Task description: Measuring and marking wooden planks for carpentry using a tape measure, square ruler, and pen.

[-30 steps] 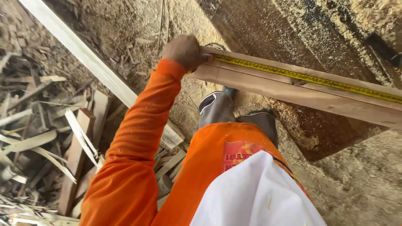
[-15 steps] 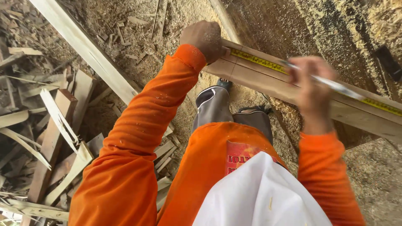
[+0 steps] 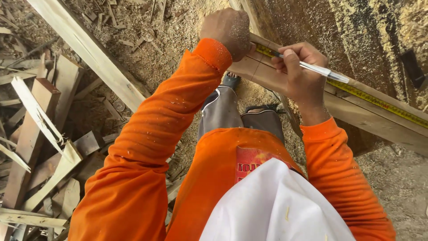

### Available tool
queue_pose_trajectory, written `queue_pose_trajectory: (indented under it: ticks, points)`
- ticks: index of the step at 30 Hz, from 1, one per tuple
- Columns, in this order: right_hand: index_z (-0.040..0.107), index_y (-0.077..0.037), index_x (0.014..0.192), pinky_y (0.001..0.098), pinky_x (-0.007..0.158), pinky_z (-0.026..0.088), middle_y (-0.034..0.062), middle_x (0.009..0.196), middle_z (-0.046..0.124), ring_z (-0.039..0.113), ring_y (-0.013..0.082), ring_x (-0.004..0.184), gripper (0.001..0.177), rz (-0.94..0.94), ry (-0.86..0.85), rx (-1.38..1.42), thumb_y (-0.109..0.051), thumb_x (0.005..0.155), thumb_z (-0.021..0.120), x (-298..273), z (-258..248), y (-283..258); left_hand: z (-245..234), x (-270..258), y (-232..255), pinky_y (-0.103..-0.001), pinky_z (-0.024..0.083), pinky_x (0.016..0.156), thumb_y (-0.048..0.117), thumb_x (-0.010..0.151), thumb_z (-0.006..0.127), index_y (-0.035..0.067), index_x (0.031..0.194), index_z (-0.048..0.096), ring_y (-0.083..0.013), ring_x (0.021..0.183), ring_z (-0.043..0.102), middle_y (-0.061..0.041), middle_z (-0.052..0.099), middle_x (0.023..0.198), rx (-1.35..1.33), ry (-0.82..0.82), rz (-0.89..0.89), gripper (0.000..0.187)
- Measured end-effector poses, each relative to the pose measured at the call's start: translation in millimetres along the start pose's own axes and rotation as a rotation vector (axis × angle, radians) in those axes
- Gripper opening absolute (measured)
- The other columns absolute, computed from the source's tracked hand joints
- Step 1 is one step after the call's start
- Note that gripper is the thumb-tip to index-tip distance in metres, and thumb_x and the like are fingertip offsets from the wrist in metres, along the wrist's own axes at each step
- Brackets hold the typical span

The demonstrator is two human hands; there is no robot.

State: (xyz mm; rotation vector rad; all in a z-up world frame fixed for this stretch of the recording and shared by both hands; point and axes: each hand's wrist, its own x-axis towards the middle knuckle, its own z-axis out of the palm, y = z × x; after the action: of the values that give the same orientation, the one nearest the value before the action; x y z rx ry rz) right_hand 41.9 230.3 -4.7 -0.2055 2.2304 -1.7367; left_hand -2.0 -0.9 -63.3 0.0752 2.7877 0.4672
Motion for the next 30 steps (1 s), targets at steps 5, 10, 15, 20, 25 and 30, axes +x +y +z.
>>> queue_pose_trajectory:
  ticks: [5,10,15,20,25,30]
  points:
    - [0.067,0.003,0.108,0.0261,0.075,0.062,0.0116,0.095,0.075,0.072,0.0123,0.080,0.019,0.081,0.044,0.182,-0.010,0.110,0.054,-1.4,-2.4,1.6,-21.1,-10.6,10.6,-0.040,0.060,0.068,0.060,0.068,0.089,0.012,0.091,0.079,-0.0303,0.079,0.073,-0.014,0.073,0.089,0.049,-0.017,0.019,0.054]
    - [0.069,0.004,0.108,0.0258,0.076,0.061,0.0118,0.095,0.075,0.071,0.0117,0.080,0.020,0.046,0.020,0.133,-0.010,0.111,0.054,-1.0,-0.7,0.3,-24.1,-13.1,14.7,-0.040,0.060,0.067,0.056,0.071,0.089,0.012,0.095,0.079,-0.0291,0.074,0.073,-0.014,0.074,0.084,0.029,-0.046,-0.025,0.051]
    - [0.074,0.004,0.106,0.0245,0.072,0.062,0.0097,0.090,0.076,0.074,0.0100,0.080,0.022,-0.019,-0.001,-0.075,-0.012,0.110,0.059,0.8,3.4,-2.2,-23.8,-14.7,12.4,-0.042,0.060,0.065,0.053,0.069,0.091,0.010,0.093,0.079,-0.0317,0.071,0.073,-0.016,0.073,0.081,0.015,0.029,0.026,0.051]
    - [0.074,0.004,0.105,0.0239,0.071,0.061,0.0103,0.089,0.076,0.074,0.0104,0.080,0.021,0.000,0.009,-0.110,-0.011,0.110,0.060,0.7,5.8,-6.4,-21.1,-14.7,10.4,-0.043,0.059,0.066,0.053,0.070,0.090,0.010,0.092,0.078,-0.0319,0.074,0.073,-0.016,0.073,0.080,0.014,0.042,0.038,0.050]
    - [0.074,0.004,0.105,0.0237,0.071,0.061,0.0101,0.089,0.076,0.075,0.0105,0.081,0.021,-0.004,0.010,-0.127,-0.011,0.111,0.060,0.9,7.0,-7.9,-15.1,-14.1,8.1,-0.043,0.059,0.065,0.054,0.069,0.089,0.009,0.091,0.078,-0.0342,0.077,0.073,-0.016,0.072,0.084,0.028,0.071,0.042,0.051]
    - [0.074,0.004,0.106,0.0243,0.073,0.062,0.0106,0.090,0.076,0.075,0.0113,0.083,0.021,-0.027,0.018,-0.116,-0.011,0.111,0.060,0.1,7.5,-6.7,-13.7,-14.0,6.1,-0.044,0.058,0.066,0.053,0.072,0.089,0.009,0.091,0.078,-0.0332,0.073,0.072,-0.016,0.072,0.078,0.025,0.110,0.089,0.050]
